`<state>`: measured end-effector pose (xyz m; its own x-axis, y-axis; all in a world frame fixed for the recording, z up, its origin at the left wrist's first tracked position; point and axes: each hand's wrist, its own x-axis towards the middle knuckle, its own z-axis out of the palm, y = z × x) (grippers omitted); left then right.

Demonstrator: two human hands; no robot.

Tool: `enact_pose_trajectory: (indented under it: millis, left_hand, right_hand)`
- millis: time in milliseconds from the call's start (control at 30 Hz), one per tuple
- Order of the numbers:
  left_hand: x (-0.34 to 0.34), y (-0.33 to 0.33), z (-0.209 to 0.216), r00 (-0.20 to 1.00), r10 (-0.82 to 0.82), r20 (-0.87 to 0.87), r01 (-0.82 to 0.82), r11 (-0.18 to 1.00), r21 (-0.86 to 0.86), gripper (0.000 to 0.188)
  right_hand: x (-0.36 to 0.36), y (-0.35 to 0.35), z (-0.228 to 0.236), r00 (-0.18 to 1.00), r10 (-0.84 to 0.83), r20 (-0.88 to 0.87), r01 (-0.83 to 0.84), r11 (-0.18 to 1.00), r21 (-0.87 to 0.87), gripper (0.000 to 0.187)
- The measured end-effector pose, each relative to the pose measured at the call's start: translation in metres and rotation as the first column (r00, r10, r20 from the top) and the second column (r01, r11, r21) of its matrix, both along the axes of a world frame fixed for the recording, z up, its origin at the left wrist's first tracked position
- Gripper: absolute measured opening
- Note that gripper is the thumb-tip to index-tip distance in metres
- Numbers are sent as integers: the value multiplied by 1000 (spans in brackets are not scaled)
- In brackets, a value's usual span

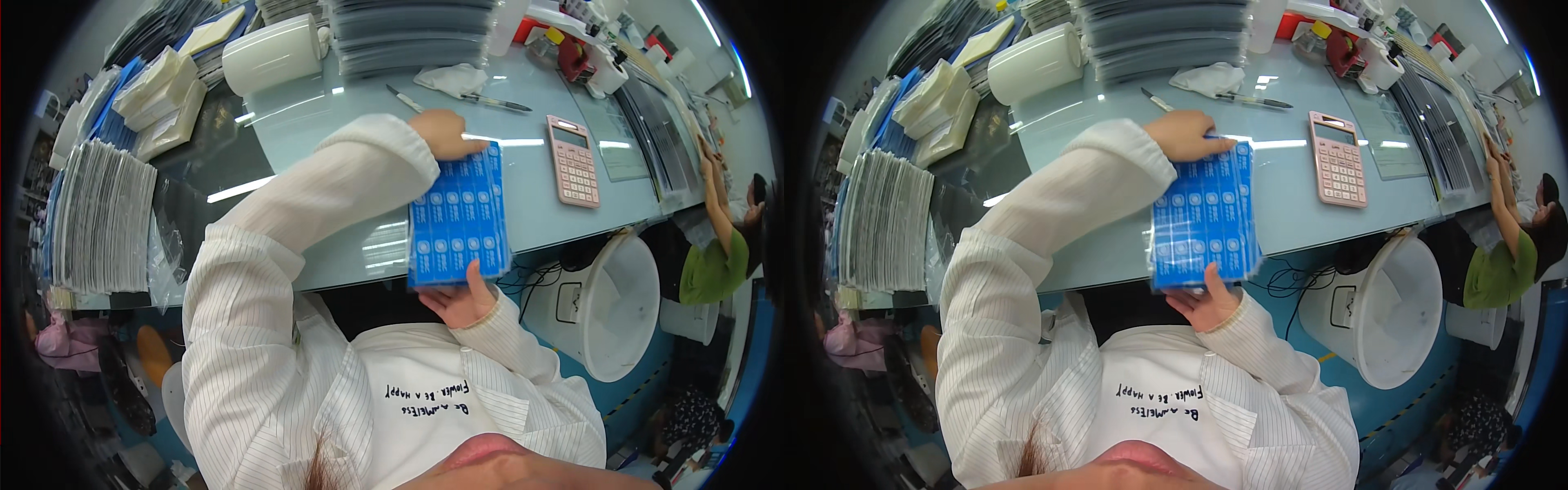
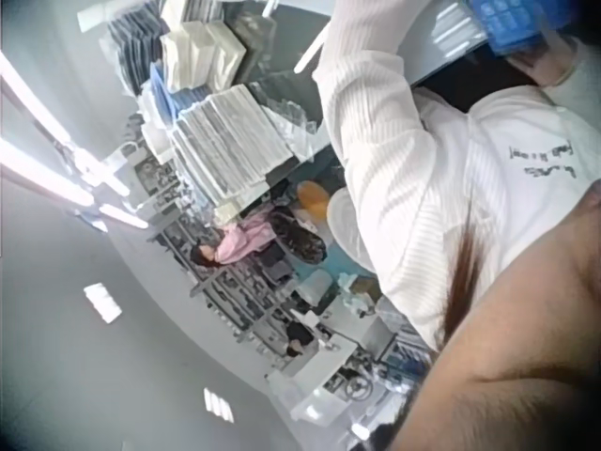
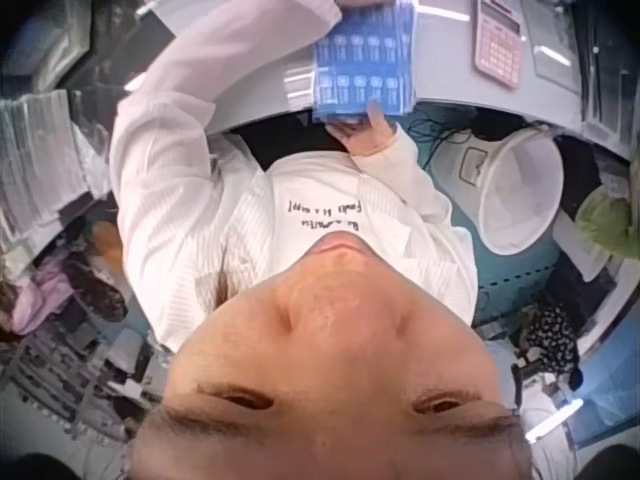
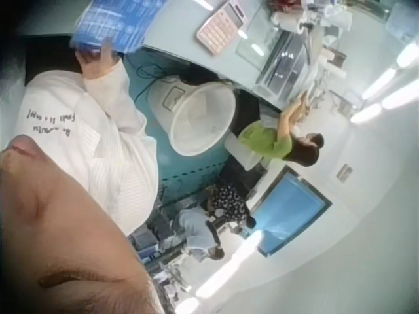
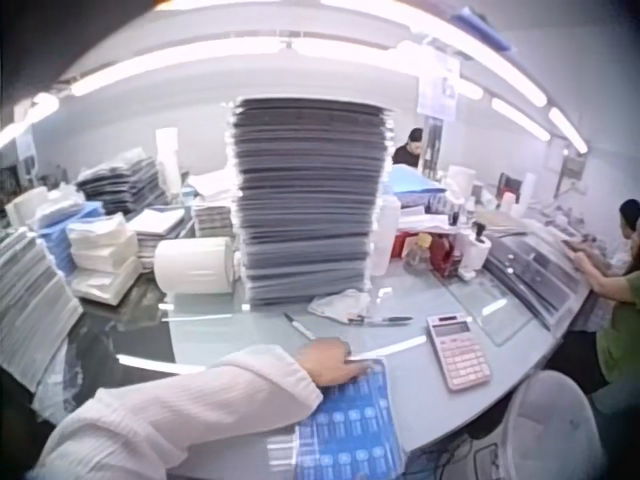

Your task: Counting and sorting blue product labels at a manufacturing workstation.

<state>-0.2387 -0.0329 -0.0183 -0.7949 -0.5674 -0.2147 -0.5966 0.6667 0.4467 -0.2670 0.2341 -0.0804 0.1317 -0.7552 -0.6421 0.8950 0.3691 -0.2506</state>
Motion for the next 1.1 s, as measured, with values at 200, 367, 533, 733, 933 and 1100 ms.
enact_pose_trajectory:
  millis: [200,367,533,733,933,1100]
  left_hand:
    - [32,29,3,989,138,-54,-135,989,67,58]
    - [70,56,-14,947,262,-185,-233,959,164,61]
    - [125,70,13,741,498,-450,-347,858,378,48]
    - [193,84,3,329,462,-823,-369,866,338,38]
    - [232,104,-4,239,568,-787,-374,802,466,43]
    - [241,104,-13,413,302,-859,-492,868,69,50]
  right_hand:
    - [-10,5,22,943,-267,-198,229,954,-196,60]
    - [-17,11,38,922,-184,-340,140,978,-152,68]
    - [-44,-16,60,518,-267,-813,-288,840,-460,73]
    - [-56,-84,51,268,-437,-858,-618,606,-502,67]
    - [-53,-118,37,457,-223,-861,-703,502,-503,73]
    - [-56,-128,20,387,-378,-841,-787,339,-515,82]
